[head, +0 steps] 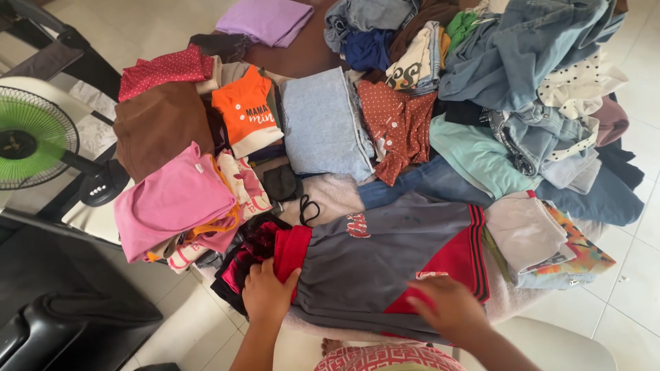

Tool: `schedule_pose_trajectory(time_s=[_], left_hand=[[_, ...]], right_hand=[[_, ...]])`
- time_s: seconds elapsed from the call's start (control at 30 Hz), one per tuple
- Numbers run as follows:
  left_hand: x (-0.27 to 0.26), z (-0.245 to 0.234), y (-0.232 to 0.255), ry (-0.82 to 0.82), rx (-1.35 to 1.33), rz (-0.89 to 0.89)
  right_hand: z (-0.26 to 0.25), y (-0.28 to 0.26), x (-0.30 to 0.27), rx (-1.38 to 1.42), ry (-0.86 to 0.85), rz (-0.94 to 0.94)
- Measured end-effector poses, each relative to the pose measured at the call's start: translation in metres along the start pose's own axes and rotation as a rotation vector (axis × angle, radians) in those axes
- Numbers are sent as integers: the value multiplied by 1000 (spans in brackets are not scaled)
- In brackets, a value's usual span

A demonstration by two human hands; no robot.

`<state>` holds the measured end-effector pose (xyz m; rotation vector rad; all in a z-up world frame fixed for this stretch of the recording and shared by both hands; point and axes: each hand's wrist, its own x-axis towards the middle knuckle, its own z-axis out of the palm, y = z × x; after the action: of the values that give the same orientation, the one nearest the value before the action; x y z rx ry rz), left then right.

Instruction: Folding various items of clothing on a table.

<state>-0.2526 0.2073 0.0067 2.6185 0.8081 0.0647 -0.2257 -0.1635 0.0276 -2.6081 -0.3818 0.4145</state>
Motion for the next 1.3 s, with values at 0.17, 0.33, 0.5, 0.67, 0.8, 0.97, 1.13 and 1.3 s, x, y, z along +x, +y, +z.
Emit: schedule_pose_trajectory(time_s=[0.17, 0.33, 0.5, 0.67, 0.8, 0.97, 1.13, 1.3], left_hand=[[7, -4, 15, -32, 86, 4], [1, -10, 27, 49, 54, 18], [-7, -9, 40, 229, 58, 341], [-14, 19, 48, 113, 31, 540], [-19, 8, 65, 42, 23, 436], [-8, 7, 55, -107, 33, 222], [11, -7, 33, -79, -170, 142], [22, 0, -1, -121, -266, -17]], right_hand=[[20, -42, 25, -153, 48, -478], [21, -55, 25, -303, -274, -350], [24, -47, 27, -336, -404, -296], [24, -45, 26, -354, -413, -293], [25, -41, 27, -355, -402, -311], [20, -47, 27, -361, -433, -295], [24, -41, 27, -346, -408, -298], [31, -41, 25, -251, -324, -310]])
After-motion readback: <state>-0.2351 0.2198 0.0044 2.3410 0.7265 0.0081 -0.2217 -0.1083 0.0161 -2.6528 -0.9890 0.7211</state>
